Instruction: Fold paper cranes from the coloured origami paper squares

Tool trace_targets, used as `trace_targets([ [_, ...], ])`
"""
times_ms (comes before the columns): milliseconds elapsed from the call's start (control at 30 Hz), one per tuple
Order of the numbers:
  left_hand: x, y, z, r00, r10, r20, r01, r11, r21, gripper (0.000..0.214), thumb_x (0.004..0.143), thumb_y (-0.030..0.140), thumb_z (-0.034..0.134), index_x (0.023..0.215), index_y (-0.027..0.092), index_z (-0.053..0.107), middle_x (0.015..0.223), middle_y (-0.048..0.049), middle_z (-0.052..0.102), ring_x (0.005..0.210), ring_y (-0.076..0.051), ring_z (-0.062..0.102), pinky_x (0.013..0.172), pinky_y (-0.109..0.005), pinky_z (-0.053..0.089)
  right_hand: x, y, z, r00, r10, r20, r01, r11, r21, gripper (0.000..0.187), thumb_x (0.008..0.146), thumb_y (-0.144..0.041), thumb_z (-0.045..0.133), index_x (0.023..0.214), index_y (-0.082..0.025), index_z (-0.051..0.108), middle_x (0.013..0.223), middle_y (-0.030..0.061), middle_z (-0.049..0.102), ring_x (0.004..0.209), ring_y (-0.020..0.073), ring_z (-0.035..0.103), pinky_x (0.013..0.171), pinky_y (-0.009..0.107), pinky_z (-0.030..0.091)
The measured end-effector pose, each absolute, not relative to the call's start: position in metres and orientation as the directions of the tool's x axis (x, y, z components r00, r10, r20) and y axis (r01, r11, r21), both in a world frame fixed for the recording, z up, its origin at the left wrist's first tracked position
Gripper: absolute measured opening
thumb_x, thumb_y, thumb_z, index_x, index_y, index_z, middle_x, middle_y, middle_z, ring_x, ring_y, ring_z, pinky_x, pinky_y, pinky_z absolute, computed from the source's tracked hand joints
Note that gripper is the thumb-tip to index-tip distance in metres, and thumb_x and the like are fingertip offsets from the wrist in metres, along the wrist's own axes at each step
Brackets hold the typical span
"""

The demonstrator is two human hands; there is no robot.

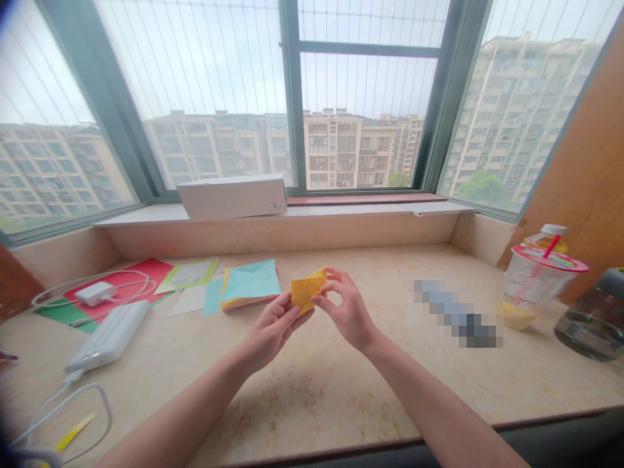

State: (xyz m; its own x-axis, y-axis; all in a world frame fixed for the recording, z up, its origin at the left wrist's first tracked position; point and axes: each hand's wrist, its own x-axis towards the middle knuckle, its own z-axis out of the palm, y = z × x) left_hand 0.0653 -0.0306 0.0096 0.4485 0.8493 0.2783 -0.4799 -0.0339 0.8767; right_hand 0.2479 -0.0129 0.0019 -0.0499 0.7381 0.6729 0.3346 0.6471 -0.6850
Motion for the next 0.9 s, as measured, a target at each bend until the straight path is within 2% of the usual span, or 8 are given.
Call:
trace_targets([
  [133, 0.065, -0.034, 0.011, 0.471, 0.833, 0.292, -0.482, -0.035, 0.876, 0.033, 0.088, 0.025, 0.064, 0.121, 0.024, 0.064, 0.137, -0.0065, 0.057, 0.134, -0.025, 0.045, 0.115, -0.043, 0.033, 0.244, -0.011, -0.001, -0.022, 0.806, 0.591, 0.107, 0.590, -0.800, 0.018, 0.082, -0.036, 0.070, 0.080, -0.019, 0.065, 0.129, 0.0117, 0.054, 0.105, 0.0230, 0.065, 0.090, 0.041, 0.055],
  [200, 0.065, -0.035, 0.013, 0.475, 0.828, 0.298, -0.460, -0.055, 0.886, 0.033, 0.089, 0.026, 0.064, 0.122, 0.024, 0.063, 0.138, -0.0072, 0.056, 0.134, -0.026, 0.044, 0.113, -0.043, 0.034, 0.243, -0.012, 0.000, 0.000, 0.814, 0.581, 0.061, 0.580, -0.812, 0.019, 0.080, -0.036, 0.072, 0.080, -0.018, 0.065, 0.128, 0.0118, 0.053, 0.102, 0.0219, 0.066, 0.086, 0.037, 0.057],
  [333, 0.065, -0.033, 0.012, 0.454, 0.842, 0.291, -0.343, -0.136, 0.929, 0.036, 0.086, 0.030, 0.068, 0.120, 0.020, 0.064, 0.129, -0.0115, 0.062, 0.121, -0.027, 0.057, 0.105, -0.042, 0.043, 0.243, -0.015, 0.006, 0.054, 0.800, 0.597, 0.053, 0.595, -0.802, 0.019, 0.077, -0.035, 0.075, 0.078, -0.018, 0.067, 0.124, 0.0117, 0.054, 0.102, 0.0221, 0.066, 0.088, 0.037, 0.057],
  [433, 0.066, -0.029, 0.007, 0.439, 0.877, 0.197, -0.233, -0.101, 0.967, 0.033, 0.083, 0.037, 0.070, 0.105, 0.013, 0.070, 0.104, -0.0136, 0.072, 0.094, -0.025, 0.070, 0.090, -0.040, 0.052, 0.244, -0.017, 0.010, 0.077, 0.799, 0.596, 0.044, 0.595, -0.803, 0.020, 0.076, -0.035, 0.076, 0.077, -0.018, 0.066, 0.126, 0.0120, 0.053, 0.098, 0.0213, 0.067, 0.088, 0.038, 0.057],
  [533, 0.067, -0.026, 0.003, 0.429, 0.892, 0.142, -0.199, -0.060, 0.978, 0.036, 0.081, 0.045, 0.070, 0.091, 0.010, 0.071, 0.088, -0.0137, 0.074, 0.077, -0.023, 0.072, 0.076, -0.037, 0.055, 0.244, -0.015, 0.010, 0.095, 0.805, 0.585, 0.013, 0.587, -0.809, 0.021, 0.075, -0.035, 0.077, 0.077, -0.018, 0.065, 0.131, 0.0121, 0.052, 0.094, 0.0202, 0.068, 0.088, 0.038, 0.057],
  [800, 0.069, -0.028, 0.003, 0.399, 0.900, 0.176, -0.154, -0.124, 0.980, 0.041, 0.084, 0.051, 0.063, 0.088, 0.011, 0.068, 0.081, -0.0130, 0.074, 0.067, -0.022, 0.072, 0.064, -0.033, 0.055, 0.241, -0.016, 0.010, 0.145, 0.803, 0.578, -0.005, 0.585, -0.811, 0.024, 0.074, -0.038, 0.077, 0.075, -0.018, 0.064, 0.131, 0.0118, 0.052, 0.088, 0.0183, 0.068, 0.082, 0.036, 0.058],
  [900, 0.069, -0.029, 0.004, 0.397, 0.903, 0.165, -0.127, -0.124, 0.984, 0.040, 0.082, 0.051, 0.066, 0.083, 0.011, 0.067, 0.076, -0.0121, 0.074, 0.064, -0.022, 0.071, 0.061, -0.031, 0.054, 0.239, -0.017, 0.011, 0.147, 0.816, 0.559, -0.037, 0.569, -0.822, 0.025, 0.072, -0.038, 0.079, 0.075, -0.018, 0.064, 0.131, 0.0110, 0.052, 0.084, 0.0169, 0.068, 0.079, 0.035, 0.059],
])
